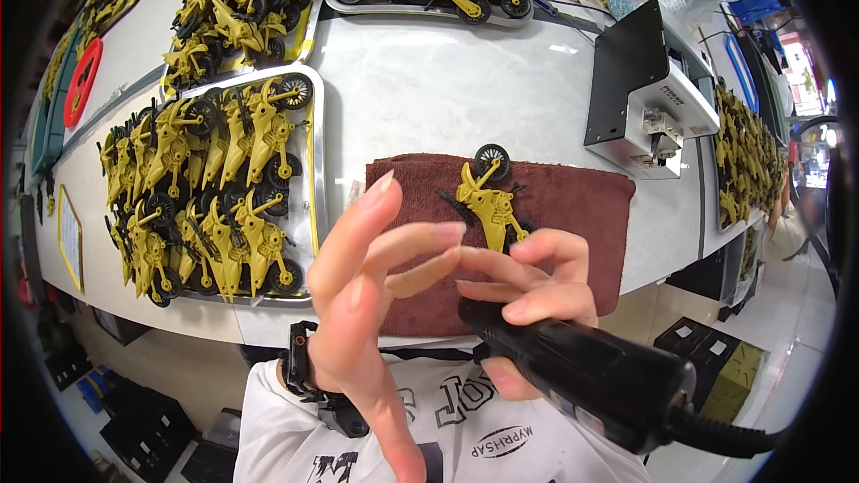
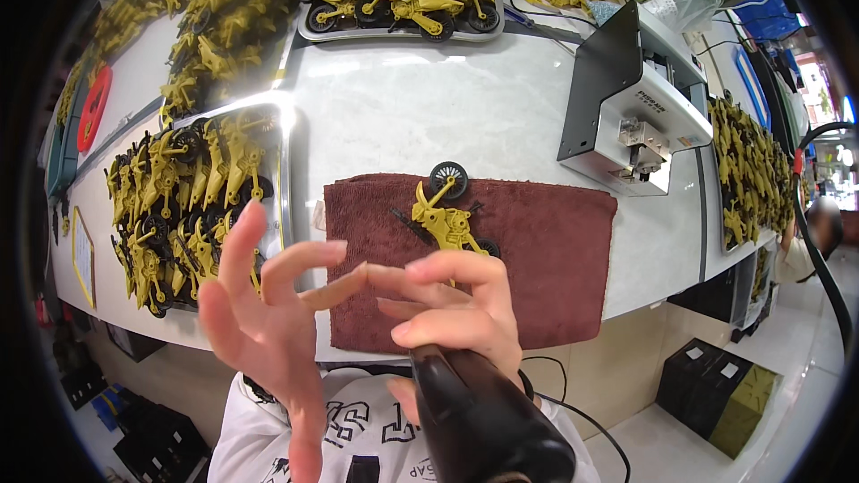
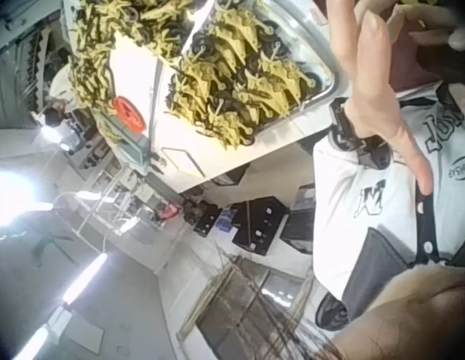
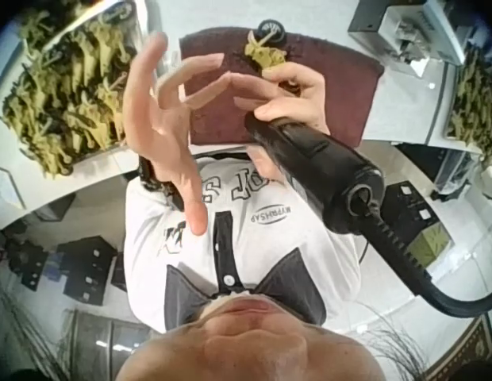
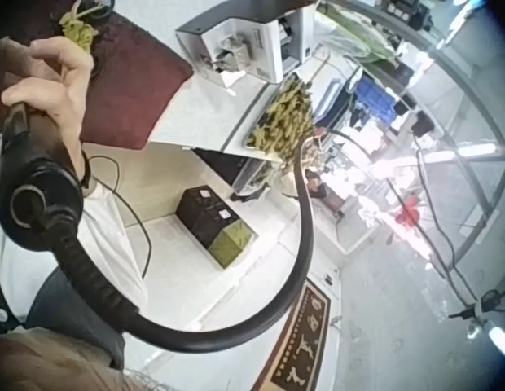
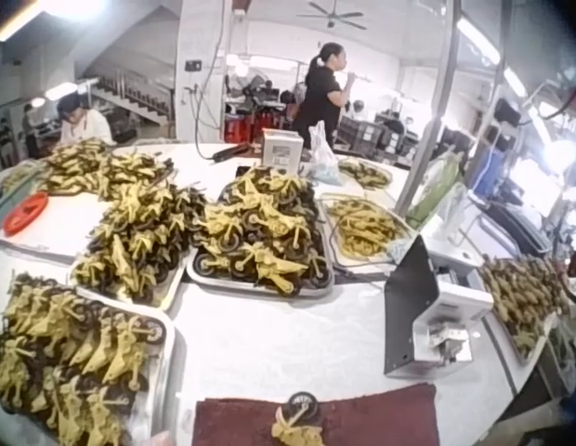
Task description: Using an electric screwdriver to assemble small yellow and black toy motorcycle models on a workbench.
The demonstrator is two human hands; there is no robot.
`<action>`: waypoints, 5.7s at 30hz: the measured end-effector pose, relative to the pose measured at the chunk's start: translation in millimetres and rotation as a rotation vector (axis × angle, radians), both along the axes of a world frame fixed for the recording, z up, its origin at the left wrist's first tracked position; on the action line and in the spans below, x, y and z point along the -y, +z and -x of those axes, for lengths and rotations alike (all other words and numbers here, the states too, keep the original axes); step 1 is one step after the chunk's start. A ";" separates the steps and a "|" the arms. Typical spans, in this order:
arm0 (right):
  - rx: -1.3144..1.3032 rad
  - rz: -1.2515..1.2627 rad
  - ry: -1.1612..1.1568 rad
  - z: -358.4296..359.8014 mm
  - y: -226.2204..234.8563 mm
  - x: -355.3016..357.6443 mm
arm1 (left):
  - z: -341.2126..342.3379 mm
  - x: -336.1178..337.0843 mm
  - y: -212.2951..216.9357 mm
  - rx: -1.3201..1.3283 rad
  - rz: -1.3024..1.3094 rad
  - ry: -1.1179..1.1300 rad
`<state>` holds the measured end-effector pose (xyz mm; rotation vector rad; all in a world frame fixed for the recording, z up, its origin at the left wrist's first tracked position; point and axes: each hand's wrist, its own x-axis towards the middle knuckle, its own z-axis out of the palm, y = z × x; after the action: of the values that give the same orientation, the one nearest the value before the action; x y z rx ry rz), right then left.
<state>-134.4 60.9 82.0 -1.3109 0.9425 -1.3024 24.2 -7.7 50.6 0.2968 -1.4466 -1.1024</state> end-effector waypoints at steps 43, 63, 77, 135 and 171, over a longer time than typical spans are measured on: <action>0.462 0.191 0.071 19.2 -8.8 -0.8 | -19.9 -7.9 25.0 -0.378 -0.527 -0.518; 0.262 0.226 0.056 5.8 23.1 -3.0 | -12.5 -11.0 19.4 -0.277 -0.360 -0.593; 0.254 0.226 0.098 10.2 19.8 -1.1 | -17.5 -18.2 13.8 -0.172 -0.319 -0.398; 0.235 0.344 -0.079 32.2 -19.6 -9.8 | -68.2 -72.4 -56.3 1.141 0.182 -0.083; 0.248 0.436 -0.222 53.5 -17.4 -20.1 | -135.3 -94.5 -28.5 0.319 -0.719 0.008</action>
<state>-187.9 81.0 64.6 -1.3500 0.6634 -1.8729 159.5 86.8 22.2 1.0200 -1.2645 -1.5974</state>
